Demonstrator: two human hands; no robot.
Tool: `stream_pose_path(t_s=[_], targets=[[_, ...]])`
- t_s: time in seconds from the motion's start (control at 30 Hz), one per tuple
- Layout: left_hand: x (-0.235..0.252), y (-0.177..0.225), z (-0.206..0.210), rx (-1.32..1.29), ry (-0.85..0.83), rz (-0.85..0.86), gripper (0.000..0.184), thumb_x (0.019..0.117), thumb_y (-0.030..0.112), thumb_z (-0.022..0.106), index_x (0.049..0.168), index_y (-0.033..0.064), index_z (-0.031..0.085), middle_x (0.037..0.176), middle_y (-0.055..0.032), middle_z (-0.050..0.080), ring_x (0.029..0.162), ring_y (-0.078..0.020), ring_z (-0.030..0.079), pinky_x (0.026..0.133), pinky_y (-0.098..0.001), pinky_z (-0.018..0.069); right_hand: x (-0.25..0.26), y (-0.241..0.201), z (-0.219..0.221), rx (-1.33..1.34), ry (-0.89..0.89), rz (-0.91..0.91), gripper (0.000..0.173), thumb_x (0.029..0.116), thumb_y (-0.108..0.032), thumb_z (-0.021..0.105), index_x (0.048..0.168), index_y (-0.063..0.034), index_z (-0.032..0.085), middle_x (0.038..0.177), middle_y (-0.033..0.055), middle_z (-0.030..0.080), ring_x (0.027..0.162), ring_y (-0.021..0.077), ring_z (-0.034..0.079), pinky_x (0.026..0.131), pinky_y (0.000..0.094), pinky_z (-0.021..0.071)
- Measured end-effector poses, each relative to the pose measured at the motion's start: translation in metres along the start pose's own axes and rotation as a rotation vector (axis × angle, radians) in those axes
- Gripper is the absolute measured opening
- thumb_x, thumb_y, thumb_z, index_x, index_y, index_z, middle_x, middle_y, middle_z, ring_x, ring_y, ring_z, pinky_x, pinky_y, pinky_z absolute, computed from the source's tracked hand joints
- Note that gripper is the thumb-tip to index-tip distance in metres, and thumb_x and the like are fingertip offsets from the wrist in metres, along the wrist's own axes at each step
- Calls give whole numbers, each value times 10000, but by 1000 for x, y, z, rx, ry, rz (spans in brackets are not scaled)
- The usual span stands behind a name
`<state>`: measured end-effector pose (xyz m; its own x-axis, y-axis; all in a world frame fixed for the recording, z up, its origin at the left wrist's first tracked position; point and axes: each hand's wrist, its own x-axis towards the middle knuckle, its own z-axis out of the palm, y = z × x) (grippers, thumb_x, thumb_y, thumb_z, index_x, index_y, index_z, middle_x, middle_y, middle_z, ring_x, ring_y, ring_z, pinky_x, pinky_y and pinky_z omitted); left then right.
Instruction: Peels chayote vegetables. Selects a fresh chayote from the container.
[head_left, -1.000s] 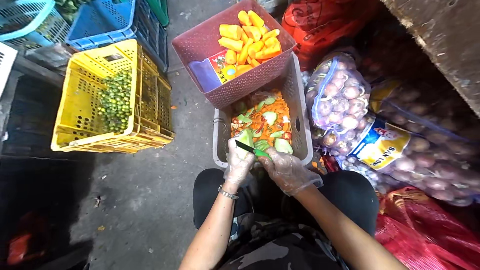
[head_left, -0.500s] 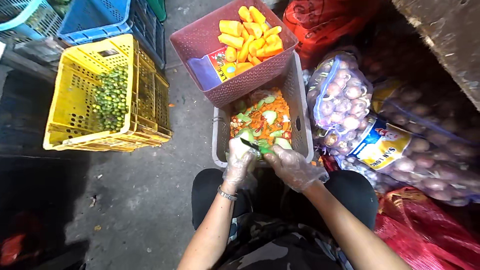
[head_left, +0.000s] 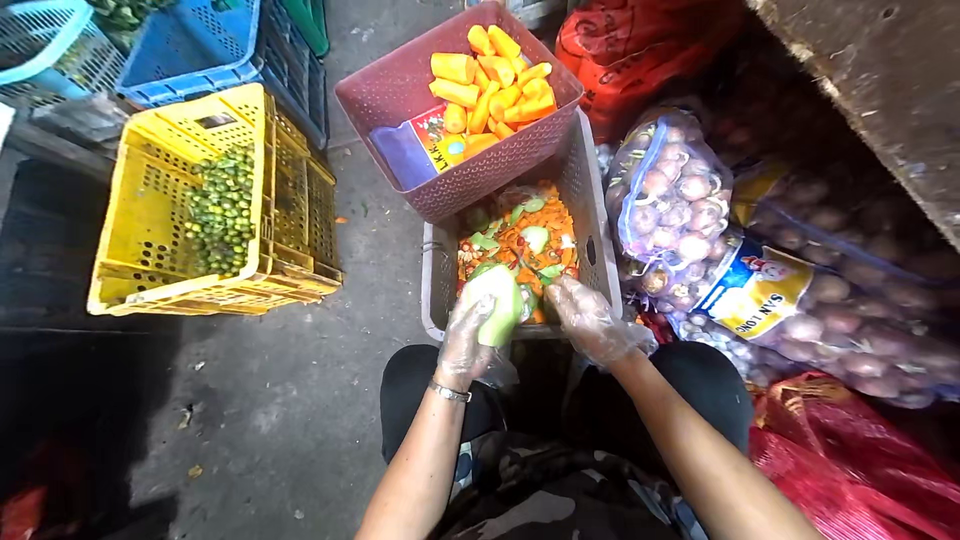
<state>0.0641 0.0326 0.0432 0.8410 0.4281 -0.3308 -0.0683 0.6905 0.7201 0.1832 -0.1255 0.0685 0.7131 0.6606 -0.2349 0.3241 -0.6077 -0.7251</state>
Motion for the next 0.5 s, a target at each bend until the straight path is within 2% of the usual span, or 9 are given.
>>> stream_pose_path(t_s=[0.07,0.1,0.2,0.27,0.33,0.43,0.5], targets=[[0,3,3,-23,7,-11,543,926,181,599,1413,52,397,1063,-153,687,889,-239,719,776,-392,631,-8,-4,-7,-96,61,-172,415,1070,-367,432,1111,-40,684,839,162,694,823,336,707,725,570,547],[1,3,3,-13,19,-4,562,928,182,602,1431,74,377,1066,-140,675,873,-228,713,758,-383,632,-11,-4,-10,-155,72,-225,440,1068,-398,427,1095,-50,695,816,152,697,801,333,713,699,563,551],[1,2,1,39,24,17,680,883,192,685,1460,79,344,1069,-129,668,851,-220,711,747,-385,633,-16,0,-13,-281,62,-272,512,1077,-460,398,1082,-44,697,813,159,706,794,349,728,685,562,569],[0,2,3,79,5,9,591,902,144,669,1411,45,387,1047,-120,681,858,-210,713,770,-378,629,-16,1,-12,-307,80,-270,513,1075,-457,410,1072,-29,693,789,168,698,771,366,723,667,566,564],[0,4,2,134,-25,-14,565,918,134,643,1418,30,405,1056,-110,681,883,-192,707,800,-368,622,-15,-3,-14,-329,64,-265,493,1073,-446,428,1078,-27,688,797,170,698,777,372,723,668,564,564],[0,4,2,228,-78,-50,571,905,131,638,1412,14,403,1069,-107,683,903,-191,709,819,-375,620,-1,-7,-20,-355,-84,-120,472,1087,-447,436,1156,-36,659,888,198,707,868,399,718,742,598,552],[-4,1,-3,283,-184,-42,653,870,204,721,1405,-10,415,1112,-114,684,956,-206,706,859,-402,614,20,4,-22,-370,-254,126,504,1100,-479,387,1252,-63,628,1048,231,707,1032,432,689,865,648,521]])
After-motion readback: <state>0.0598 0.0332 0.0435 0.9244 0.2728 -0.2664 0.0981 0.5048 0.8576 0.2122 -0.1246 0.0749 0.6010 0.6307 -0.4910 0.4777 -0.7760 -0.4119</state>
